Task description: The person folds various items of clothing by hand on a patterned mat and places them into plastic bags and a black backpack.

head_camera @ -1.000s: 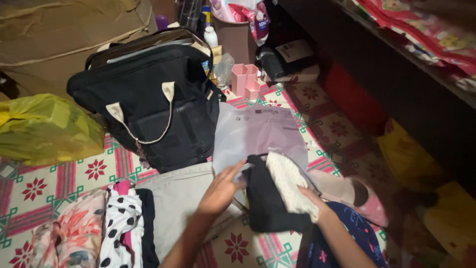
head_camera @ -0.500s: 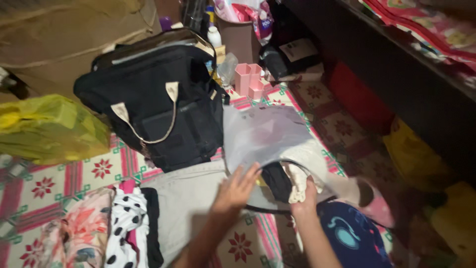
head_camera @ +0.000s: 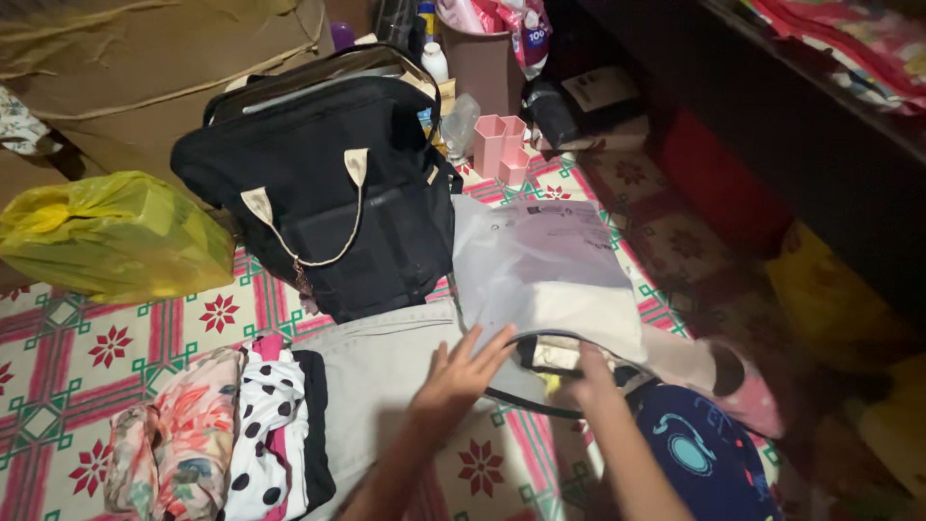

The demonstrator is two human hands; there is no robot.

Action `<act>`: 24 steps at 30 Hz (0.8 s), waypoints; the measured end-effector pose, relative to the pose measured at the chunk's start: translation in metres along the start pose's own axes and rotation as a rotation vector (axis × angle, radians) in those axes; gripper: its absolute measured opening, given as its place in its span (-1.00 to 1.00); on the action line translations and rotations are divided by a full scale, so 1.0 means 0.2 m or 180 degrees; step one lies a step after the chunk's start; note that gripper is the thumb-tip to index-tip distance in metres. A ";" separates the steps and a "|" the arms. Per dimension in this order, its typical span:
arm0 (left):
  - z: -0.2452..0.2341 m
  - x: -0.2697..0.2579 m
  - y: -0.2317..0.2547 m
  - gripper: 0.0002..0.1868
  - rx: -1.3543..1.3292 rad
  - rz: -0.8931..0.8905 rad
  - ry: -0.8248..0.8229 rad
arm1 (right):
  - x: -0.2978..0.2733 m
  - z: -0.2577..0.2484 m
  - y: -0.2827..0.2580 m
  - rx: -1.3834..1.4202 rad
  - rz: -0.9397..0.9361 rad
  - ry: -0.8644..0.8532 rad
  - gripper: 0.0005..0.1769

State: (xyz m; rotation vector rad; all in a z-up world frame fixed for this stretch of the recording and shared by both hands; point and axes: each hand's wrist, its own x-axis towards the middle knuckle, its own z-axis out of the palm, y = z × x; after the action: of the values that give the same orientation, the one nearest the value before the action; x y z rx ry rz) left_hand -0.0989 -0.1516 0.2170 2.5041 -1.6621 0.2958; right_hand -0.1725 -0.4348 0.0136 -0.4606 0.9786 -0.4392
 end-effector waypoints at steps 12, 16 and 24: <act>0.42 -0.24 -0.10 -0.45 -0.0136 0.1231 0.0481 | 0.11 -0.17 0.02 0.0084 0.0070 -0.0916 -0.41; 0.43 -0.37 -0.09 -0.76 -0.0631 0.0792 0.0323 | -0.03 -0.28 0.15 0.0476 -0.0138 -0.0422 -0.59; -0.06 -0.96 -0.34 -0.73 -0.0922 -0.2296 0.1391 | -0.80 0.01 0.76 -0.1497 0.1401 -0.1481 -0.72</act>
State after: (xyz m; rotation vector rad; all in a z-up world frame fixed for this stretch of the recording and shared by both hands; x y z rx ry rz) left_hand -0.1092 0.0498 0.1856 2.3885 -0.5459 0.4337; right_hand -0.2268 -0.2227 0.0382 -0.7105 0.6925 0.2988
